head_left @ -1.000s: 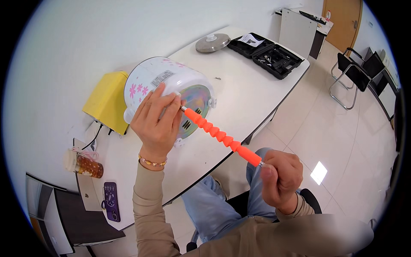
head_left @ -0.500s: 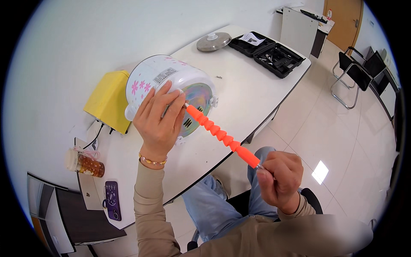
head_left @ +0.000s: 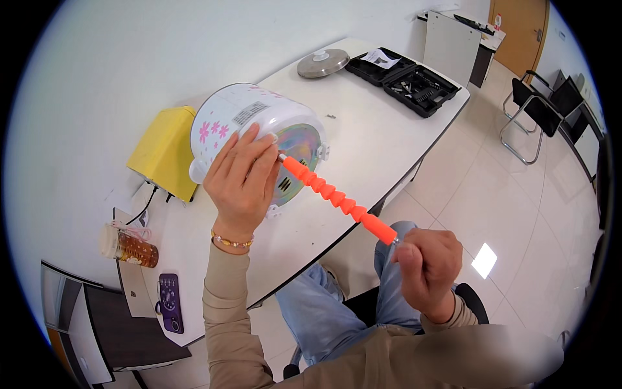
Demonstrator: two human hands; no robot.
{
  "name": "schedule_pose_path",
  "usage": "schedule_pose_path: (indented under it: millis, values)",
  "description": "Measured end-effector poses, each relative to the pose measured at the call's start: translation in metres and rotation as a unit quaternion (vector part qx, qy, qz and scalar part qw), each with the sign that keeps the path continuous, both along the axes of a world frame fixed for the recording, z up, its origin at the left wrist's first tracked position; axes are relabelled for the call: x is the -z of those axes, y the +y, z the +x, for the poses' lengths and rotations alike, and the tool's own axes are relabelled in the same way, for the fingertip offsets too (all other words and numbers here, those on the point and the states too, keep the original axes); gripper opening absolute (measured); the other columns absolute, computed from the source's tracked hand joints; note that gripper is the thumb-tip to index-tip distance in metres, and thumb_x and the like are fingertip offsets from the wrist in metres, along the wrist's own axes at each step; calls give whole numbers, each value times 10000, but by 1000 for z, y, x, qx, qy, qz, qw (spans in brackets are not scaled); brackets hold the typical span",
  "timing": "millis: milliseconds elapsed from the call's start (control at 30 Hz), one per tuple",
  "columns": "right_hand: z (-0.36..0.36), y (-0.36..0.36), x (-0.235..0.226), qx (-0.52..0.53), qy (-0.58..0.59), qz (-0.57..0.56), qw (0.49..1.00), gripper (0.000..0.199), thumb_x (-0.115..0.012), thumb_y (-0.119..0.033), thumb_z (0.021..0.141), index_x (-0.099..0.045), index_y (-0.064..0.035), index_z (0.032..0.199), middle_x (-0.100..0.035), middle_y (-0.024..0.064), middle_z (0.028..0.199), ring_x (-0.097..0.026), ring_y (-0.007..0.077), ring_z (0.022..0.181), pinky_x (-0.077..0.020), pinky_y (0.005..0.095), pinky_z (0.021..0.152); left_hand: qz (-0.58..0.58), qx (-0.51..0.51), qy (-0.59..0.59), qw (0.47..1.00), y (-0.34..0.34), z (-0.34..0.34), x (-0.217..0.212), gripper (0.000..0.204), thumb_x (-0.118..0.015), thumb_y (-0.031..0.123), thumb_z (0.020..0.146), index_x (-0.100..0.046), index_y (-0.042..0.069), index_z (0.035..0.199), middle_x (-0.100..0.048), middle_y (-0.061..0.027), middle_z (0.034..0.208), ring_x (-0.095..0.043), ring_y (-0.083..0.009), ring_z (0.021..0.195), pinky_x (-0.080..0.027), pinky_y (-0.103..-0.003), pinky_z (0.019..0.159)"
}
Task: The person uses a screwdriver to remove multiple screws from the base of a white appliance. They rotate the appliance to access different screw locations and place the removed screws on the table.
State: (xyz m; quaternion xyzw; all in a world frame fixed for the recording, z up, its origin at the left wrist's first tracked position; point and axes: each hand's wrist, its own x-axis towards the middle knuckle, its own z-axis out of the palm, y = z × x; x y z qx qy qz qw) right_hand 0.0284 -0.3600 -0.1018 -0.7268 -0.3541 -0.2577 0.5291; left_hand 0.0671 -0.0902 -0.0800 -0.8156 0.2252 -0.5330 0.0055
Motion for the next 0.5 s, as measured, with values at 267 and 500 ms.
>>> schedule_pose_path:
  millis: [267, 500]
  values:
    - [-1, 5, -3, 11, -9, -1, 1000, 138, -637, -18, 788, -550, -21, 681, -409, 45, 515, -356, 173, 385, -241, 305, 375, 4, -4, -11, 1000, 0, -1, 0, 159, -710, 0, 701, -645, 28, 843, -676, -76, 900, -672, -310, 949, -542, -415, 829]
    - [0, 3, -6, -5, -24, -14, 1000, 155, -647, -27, 776, -549, -22, 656, -397, 39, 507, -349, 158, 382, -230, 300, 372, -14, 3, -4, 1000, -2, 1, -1, 170, -713, -6, 691, -649, 36, 842, -675, -73, 899, -673, -308, 940, -547, -415, 820]
